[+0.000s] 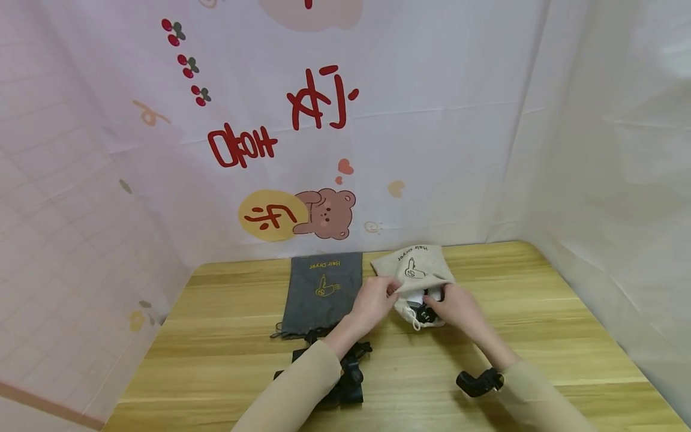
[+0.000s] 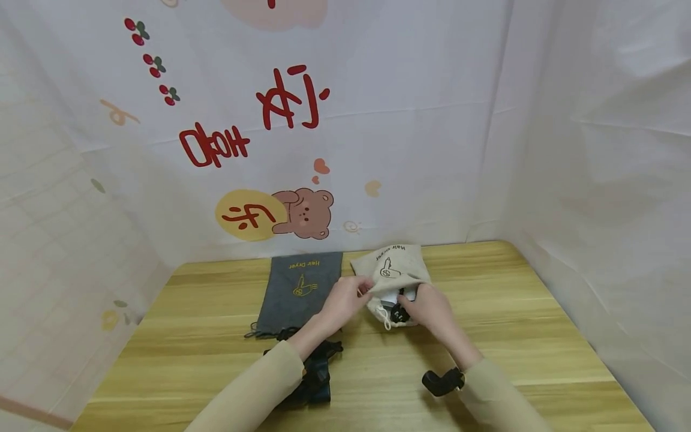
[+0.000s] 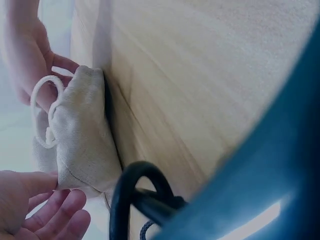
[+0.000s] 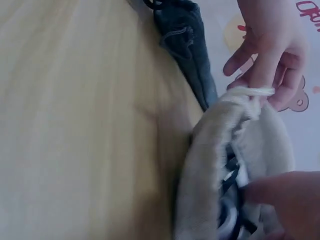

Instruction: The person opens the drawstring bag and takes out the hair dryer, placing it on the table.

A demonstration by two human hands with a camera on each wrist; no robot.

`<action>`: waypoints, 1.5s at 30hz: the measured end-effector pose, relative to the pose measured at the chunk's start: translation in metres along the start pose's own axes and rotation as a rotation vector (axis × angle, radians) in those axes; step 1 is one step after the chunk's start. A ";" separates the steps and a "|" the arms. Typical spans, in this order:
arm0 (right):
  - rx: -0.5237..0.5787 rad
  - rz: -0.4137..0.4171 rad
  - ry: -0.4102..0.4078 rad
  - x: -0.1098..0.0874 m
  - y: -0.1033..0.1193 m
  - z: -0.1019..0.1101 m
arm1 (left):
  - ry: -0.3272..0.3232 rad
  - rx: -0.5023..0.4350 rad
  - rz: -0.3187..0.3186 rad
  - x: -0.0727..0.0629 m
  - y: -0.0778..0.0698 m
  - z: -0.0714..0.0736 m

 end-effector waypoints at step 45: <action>0.095 -0.043 0.123 -0.008 0.006 0.025 | -0.107 0.101 0.045 -0.002 0.003 -0.004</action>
Point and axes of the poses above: each hand's wrist, its own x-axis towards the middle knuckle, its own z-axis out of the back of the hand, y = z × x, the point moved 2 cm from there along x, towards the middle knuckle, and after that the axes turned 5 degrees about x, right-handed, at the moved point
